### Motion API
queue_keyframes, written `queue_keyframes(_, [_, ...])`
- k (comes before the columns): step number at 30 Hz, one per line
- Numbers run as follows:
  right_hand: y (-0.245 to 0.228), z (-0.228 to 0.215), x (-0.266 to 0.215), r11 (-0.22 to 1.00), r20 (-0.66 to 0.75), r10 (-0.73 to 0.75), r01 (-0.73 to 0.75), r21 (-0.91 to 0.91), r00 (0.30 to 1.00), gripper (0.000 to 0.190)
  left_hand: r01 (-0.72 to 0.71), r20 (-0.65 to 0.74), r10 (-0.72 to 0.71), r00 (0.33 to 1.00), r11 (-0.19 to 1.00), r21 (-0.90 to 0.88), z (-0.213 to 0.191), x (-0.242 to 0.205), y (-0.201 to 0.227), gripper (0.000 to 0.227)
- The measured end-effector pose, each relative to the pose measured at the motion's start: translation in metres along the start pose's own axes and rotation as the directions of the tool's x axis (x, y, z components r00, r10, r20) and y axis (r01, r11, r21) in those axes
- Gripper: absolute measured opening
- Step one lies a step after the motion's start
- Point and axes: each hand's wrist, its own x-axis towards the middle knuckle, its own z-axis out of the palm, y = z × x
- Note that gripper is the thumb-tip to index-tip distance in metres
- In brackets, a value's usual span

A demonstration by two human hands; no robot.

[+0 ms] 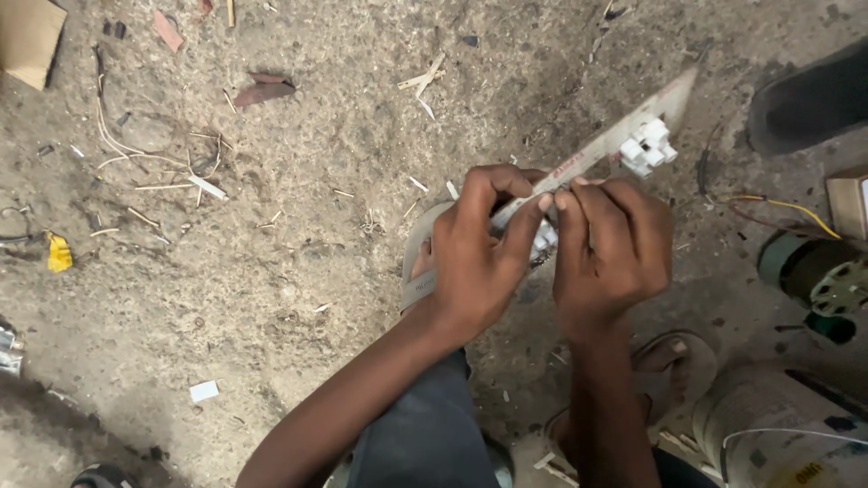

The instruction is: The person picks up a white plastic electrical switchboard and inserts small white plastic components into its slots. They repeatedly adjust and reposition the components within the board while holding it with both hands.

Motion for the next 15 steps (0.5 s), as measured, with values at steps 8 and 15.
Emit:
queue_keyframes(8, [-0.002,-0.007,0.009,0.95,0.071,0.169,-0.182,0.252,0.983,0.029,0.052,-0.025,-0.053,0.998,0.998,-0.023,-0.002,0.002,-0.002,0.021])
queue_keyframes(15, [-0.001,-0.011,0.023,0.951,0.17,0.008,-0.06,0.302,0.985,0.022,0.06,-0.041,-0.061,0.997,0.998,-0.032,-0.005,0.008,0.001,0.02])
